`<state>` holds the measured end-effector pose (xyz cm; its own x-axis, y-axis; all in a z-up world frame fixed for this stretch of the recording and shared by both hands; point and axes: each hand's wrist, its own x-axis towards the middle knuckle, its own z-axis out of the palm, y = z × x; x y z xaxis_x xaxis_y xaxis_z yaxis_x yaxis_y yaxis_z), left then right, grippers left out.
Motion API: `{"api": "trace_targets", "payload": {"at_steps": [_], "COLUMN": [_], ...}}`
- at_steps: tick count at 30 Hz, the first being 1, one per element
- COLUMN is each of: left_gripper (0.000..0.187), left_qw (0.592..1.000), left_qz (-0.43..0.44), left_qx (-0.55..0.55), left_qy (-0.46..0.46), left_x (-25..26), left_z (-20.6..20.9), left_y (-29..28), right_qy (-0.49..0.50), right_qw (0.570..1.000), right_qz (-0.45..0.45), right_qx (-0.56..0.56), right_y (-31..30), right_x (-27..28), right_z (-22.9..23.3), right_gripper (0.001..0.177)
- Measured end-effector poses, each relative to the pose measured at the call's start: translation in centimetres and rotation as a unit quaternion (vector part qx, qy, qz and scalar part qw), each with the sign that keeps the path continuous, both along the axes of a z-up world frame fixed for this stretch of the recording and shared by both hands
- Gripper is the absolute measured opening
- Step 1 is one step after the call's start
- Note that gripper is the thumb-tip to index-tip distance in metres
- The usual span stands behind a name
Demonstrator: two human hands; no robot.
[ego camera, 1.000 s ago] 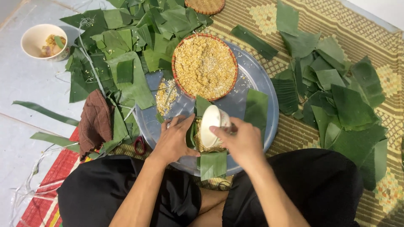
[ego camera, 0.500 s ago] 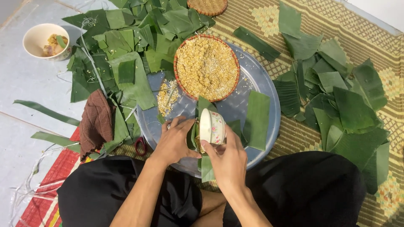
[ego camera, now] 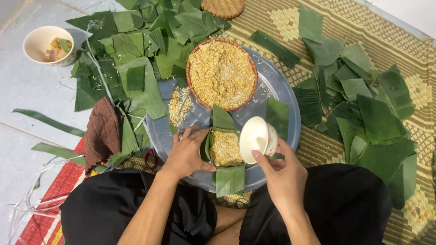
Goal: The person sits on a floor mat and folds cut banana leaves into a square form on a metal tray, scoops a grainy rice mixture from a small bowl into the leaf-lined form, presses it level, and folds the leaves over the top. They then hold a banana leaf and cut it with scissors.
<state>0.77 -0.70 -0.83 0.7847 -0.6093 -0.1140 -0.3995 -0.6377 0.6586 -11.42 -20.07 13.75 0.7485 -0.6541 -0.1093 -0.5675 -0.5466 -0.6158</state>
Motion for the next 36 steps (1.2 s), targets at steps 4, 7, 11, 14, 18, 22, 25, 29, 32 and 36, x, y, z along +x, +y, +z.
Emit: {"api": "trace_targets", "payload": {"at_steps": [4,7,11,14,18,22,25,29,32,36], "left_gripper": [0.129,0.126,0.128,0.127,0.12,0.119,0.117,0.121,0.123,0.126], "left_qw": [1.0,1.0,1.0,1.0,0.998,0.998,0.999,0.998,0.999,0.999], "left_qz": [0.001,0.001,0.0,0.001,-0.011,-0.007,-0.009,-0.017,-0.016,-0.003], "left_qx": [0.0,-0.014,-0.007,-0.003,0.008,0.015,-0.011,0.02,0.023,0.03], "left_qy": [-0.012,-0.015,-0.005,-0.006,0.055,0.065,0.045,0.054,0.039,0.036], "left_x": [-0.2,-0.1,-0.3,-0.1,-0.2,-0.2,0.5,0.1,-0.1,-0.5], "left_z": [-0.3,-0.2,0.0,0.0,2.0,2.3,2.5,1.9,1.9,3.9], "left_y": [0.0,0.1,0.2,0.0,0.4,0.7,-0.1,0.4,0.6,0.9], "right_qy": [0.049,0.073,0.011,0.041,0.12,0.073,0.083,-0.05,-0.098,-0.157], "right_qw": [0.989,0.955,0.958,0.98,0.985,0.98,0.988,0.957,0.941,0.909], "right_qz": [-0.006,-0.082,-0.095,-0.036,-0.021,-0.058,-0.008,-0.093,-0.122,-0.148], "right_qx": [0.143,0.275,0.269,0.191,0.124,0.174,0.126,0.27,0.3,0.357], "right_y": [0.9,2.2,2.2,1.9,1.1,1.2,-0.4,-2.1,-7.3,-17.9], "right_x": [0.3,0.9,1.0,1.5,2.2,2.9,2.8,2.0,2.1,2.3], "right_z": [-2.4,-3.9,-2.9,-3.6,-4.8,-4.6,-5.7,-1.3,0.4,-2.1], "right_gripper": [0.067,0.068,0.076,0.076,0.082,0.082,0.076,0.064,0.055,0.035]}}
